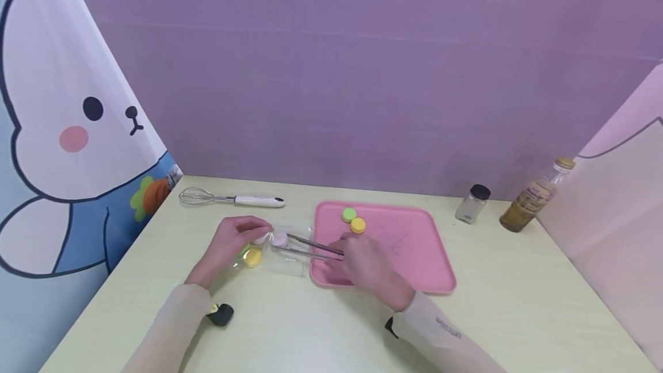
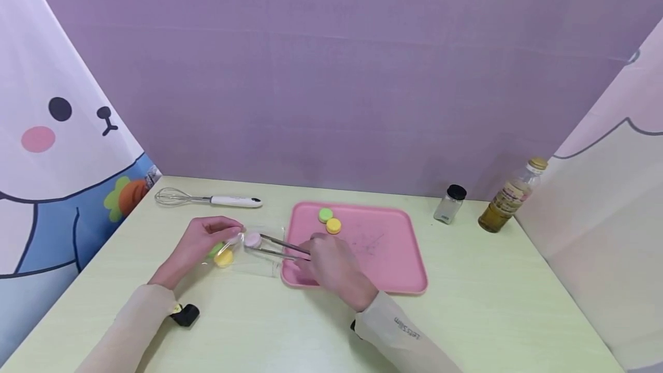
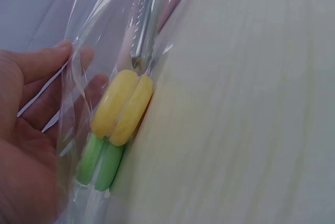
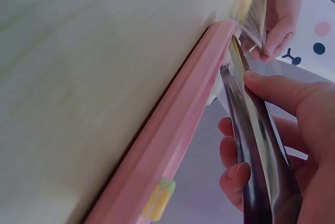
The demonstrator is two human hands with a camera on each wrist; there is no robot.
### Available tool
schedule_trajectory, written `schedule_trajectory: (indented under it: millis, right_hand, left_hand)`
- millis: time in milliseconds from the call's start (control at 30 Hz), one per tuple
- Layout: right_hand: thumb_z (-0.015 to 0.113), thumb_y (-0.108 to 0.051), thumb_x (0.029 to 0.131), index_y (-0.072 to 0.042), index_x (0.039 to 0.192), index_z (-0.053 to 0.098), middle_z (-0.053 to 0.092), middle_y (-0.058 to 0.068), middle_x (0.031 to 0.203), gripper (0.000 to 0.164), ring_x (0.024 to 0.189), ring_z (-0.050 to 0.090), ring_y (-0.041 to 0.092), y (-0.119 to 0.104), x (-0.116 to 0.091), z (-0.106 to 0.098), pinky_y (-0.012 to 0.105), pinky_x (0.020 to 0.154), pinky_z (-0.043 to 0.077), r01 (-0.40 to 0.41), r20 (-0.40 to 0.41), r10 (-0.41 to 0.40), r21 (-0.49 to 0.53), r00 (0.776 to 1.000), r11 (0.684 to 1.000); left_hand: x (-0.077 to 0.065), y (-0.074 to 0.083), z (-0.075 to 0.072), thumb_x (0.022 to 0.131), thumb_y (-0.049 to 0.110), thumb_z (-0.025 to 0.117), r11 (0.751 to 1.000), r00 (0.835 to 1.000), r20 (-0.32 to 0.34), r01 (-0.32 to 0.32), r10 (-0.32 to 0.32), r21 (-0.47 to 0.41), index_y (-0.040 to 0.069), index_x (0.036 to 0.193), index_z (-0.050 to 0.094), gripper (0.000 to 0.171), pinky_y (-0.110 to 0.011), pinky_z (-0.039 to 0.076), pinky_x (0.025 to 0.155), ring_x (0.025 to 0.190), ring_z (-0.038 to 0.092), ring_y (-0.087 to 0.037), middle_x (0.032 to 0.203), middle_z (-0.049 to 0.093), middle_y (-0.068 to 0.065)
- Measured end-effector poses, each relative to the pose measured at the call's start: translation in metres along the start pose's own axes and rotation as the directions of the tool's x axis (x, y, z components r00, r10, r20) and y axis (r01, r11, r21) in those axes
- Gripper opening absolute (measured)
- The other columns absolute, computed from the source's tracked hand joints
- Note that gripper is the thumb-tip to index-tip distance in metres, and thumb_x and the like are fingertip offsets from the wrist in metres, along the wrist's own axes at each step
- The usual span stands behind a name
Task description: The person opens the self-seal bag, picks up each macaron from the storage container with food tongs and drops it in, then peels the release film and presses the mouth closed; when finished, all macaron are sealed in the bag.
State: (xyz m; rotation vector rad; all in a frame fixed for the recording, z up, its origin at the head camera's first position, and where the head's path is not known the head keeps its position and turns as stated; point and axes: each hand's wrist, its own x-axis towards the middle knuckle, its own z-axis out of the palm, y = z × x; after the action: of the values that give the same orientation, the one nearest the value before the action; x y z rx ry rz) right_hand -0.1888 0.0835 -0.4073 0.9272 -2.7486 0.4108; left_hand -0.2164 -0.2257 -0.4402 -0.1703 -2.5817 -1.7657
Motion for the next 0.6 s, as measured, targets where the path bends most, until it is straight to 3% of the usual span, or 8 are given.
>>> schedule_trajectory:
  millis: [233, 600]
  right_hand:
    - [0.081, -0.034, 0.087, -0.018, 0.095, 0.081, 0.052, -0.011, 0.069, 0.018, 0.058, 0.047, 0.004, -0.005, 0.006, 0.004, 0.018, 0.048, 0.042, -0.016, 0.007, 0.016, 0.021, 1.000, 1.000]
    - [0.080, -0.038, 0.088, -0.018, 0.102, 0.082, 0.052, -0.011, 0.070, 0.025, 0.056, 0.047, 0.006, -0.009, 0.011, 0.006, 0.020, 0.046, 0.042, -0.080, 0.021, 0.079, 0.047, 0.997, 0.996]
  left_hand:
    - [0.000, -0.001, 0.001, 0.094, 0.029, 0.075, 1.000, 1.000, 0.005, -0.005, 0.005, -0.007, 0.013, 0.108, 0.077, 0.021, -0.041, 0.047, 0.097, 0.107, 0.065, -0.020, 0.107, 0.075, 0.000]
    - [0.000, 0.001, 0.002, 0.093, 0.028, 0.076, 1.000, 1.000, -0.001, -0.011, 0.011, -0.020, 0.013, 0.104, 0.078, 0.019, -0.037, 0.050, 0.092, 0.106, 0.064, -0.021, 0.106, 0.075, 0.000]
